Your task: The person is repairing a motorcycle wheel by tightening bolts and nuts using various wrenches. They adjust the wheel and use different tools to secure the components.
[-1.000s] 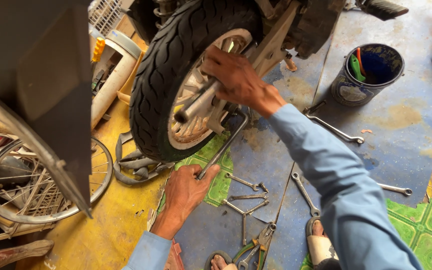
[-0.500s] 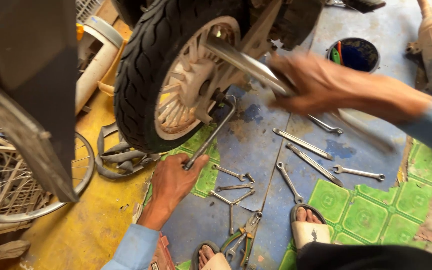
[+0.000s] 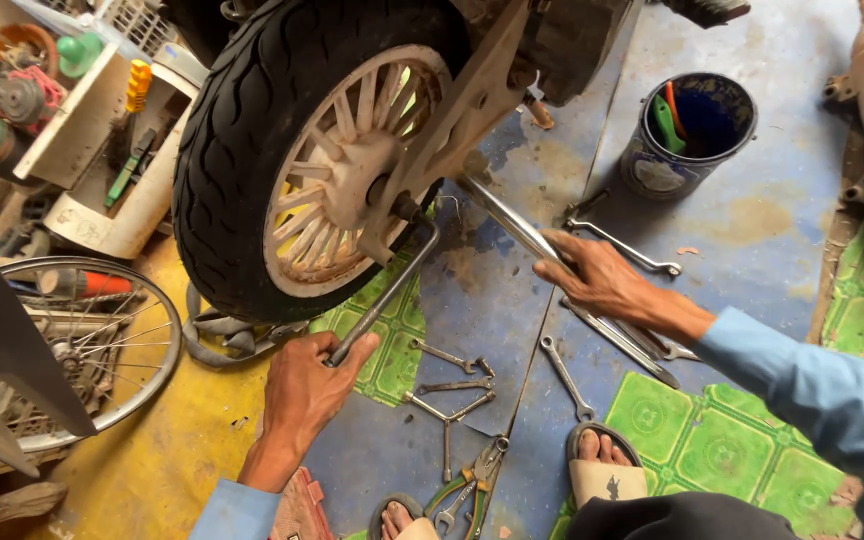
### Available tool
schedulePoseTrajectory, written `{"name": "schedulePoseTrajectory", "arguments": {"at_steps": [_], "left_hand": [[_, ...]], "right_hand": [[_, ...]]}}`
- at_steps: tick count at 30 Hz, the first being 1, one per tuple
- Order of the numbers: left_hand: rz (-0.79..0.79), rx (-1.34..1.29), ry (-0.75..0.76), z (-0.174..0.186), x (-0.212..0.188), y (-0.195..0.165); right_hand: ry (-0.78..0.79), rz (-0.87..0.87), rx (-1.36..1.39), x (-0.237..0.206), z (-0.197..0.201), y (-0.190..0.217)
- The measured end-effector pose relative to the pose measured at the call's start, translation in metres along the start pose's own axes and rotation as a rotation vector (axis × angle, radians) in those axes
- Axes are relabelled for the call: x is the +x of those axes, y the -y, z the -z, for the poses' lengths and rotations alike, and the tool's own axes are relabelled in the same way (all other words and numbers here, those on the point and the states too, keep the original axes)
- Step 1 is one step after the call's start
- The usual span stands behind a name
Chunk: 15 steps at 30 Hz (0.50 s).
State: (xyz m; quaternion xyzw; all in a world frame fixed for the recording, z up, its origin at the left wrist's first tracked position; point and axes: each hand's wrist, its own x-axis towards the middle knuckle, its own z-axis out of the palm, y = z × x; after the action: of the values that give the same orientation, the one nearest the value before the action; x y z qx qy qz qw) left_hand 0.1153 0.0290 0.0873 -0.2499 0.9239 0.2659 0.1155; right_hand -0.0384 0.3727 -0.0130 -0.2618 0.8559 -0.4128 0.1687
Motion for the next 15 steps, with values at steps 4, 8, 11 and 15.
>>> {"name": "schedulePoseTrajectory", "arguments": {"at_steps": [4,8,11,15], "left_hand": [[0.030,-0.013,-0.018,0.000,-0.002,-0.003],[0.061,-0.009,-0.002,-0.004,0.000,-0.006],[0.065,-0.012,-0.013,-0.005,0.000,-0.006],[0.063,-0.014,-0.022,-0.004,-0.001,-0.004]], "right_hand": [[0.011,-0.076,-0.036,0.037,0.005,0.001],[-0.042,0.037,-0.012,0.068,0.010,-0.002],[-0.051,0.087,-0.038,0.084,0.011,0.000],[-0.030,-0.018,-0.108,0.111,0.008,0.008]]}}
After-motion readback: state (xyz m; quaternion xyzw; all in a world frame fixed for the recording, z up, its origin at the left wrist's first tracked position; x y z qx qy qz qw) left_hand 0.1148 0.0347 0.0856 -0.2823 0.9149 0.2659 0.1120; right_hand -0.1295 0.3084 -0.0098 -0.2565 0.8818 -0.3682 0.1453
